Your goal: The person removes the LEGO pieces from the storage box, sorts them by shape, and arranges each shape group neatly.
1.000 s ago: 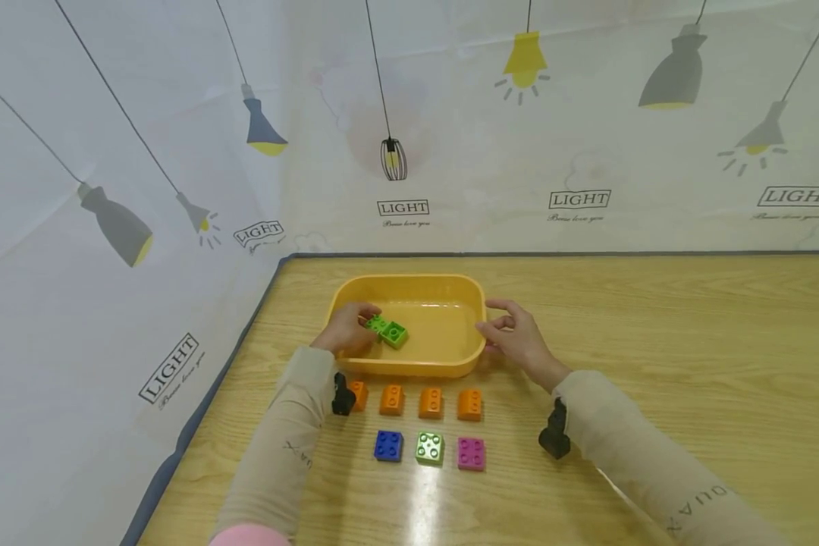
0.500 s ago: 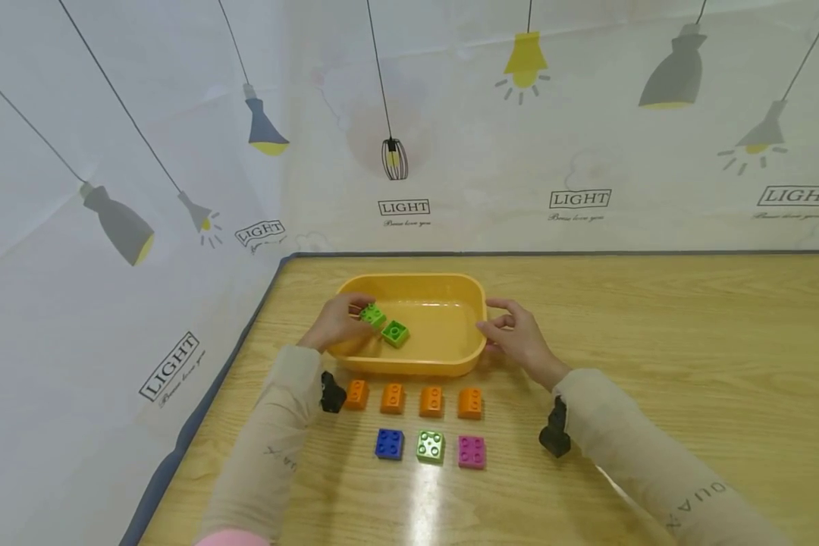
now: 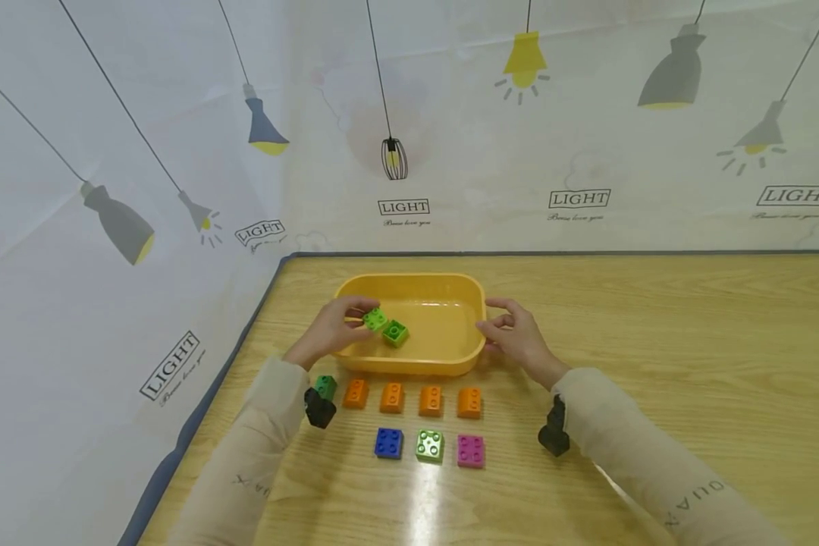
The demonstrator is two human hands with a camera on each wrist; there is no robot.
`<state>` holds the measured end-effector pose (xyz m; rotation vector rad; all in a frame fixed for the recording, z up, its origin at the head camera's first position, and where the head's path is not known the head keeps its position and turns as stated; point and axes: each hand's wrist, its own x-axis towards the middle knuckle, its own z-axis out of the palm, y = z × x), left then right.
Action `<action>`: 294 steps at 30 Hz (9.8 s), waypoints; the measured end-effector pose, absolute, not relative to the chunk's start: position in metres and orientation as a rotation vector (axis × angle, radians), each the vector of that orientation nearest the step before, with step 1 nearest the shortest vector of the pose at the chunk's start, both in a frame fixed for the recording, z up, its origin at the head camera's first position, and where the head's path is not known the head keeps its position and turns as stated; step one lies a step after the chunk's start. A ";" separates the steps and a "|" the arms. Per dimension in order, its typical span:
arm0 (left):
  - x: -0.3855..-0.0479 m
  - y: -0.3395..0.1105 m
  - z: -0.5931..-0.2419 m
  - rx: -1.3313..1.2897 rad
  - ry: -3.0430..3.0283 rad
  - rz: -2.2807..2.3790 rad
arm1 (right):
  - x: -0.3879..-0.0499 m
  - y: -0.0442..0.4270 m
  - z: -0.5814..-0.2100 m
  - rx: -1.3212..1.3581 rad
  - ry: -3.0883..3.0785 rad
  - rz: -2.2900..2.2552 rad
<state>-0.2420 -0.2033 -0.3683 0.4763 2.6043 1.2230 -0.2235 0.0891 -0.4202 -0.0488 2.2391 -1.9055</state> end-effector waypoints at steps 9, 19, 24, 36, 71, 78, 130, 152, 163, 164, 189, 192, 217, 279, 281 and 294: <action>-0.221 -0.204 -0.356 0.601 2.575 1.249 | -0.223 0.088 -0.419 -0.047 2.239 -1.908; -0.195 -0.209 -0.348 0.651 2.521 1.281 | -0.223 0.088 -0.418 -0.045 2.224 -1.919; -0.184 -0.216 -0.355 0.665 2.483 1.303 | -0.222 0.087 -0.417 -0.039 2.216 -1.925; -0.156 -0.229 -0.363 0.644 2.469 1.206 | -0.222 0.087 -0.417 -0.032 2.225 -1.911; -0.134 -0.248 -0.409 0.551 2.390 1.120 | -0.224 0.089 -0.418 -0.028 2.220 -1.905; -0.132 -0.249 -0.413 0.553 2.454 1.049 | -0.223 0.089 -0.419 -0.049 2.213 -1.917; -0.136 -0.250 -0.383 0.588 2.565 1.221 | -0.222 0.090 -0.420 -0.076 2.204 -1.928; -0.201 -0.189 -0.355 0.666 2.759 1.147 | -0.220 0.089 -0.418 -0.071 2.204 -1.925; -0.232 -0.169 -0.367 0.571 2.748 1.130 | -0.222 0.090 -0.419 -0.078 2.213 -1.923; -0.234 -0.169 -0.369 0.562 2.743 1.126 | -0.222 0.090 -0.419 -0.076 2.214 -1.923; -0.255 -0.159 -0.401 0.278 2.682 0.954 | -0.222 0.089 -0.418 -0.091 2.217 -1.927; -0.255 -0.159 -0.403 0.272 2.693 0.955 | -0.222 0.089 -0.418 -0.084 2.223 -1.922; -0.255 -0.159 -0.402 0.263 2.694 0.879 | -0.221 0.089 -0.416 -0.069 2.217 -1.912; -0.199 -0.217 -0.356 0.430 2.748 1.322 | -0.223 0.088 -0.416 -0.043 2.222 -1.905; -0.195 -0.220 -0.356 0.438 2.741 1.355 | -0.223 0.088 -0.416 -0.047 2.221 -1.905; -0.166 -0.237 -0.357 0.442 2.667 1.429 | -0.222 0.089 -0.416 -0.065 2.219 -1.919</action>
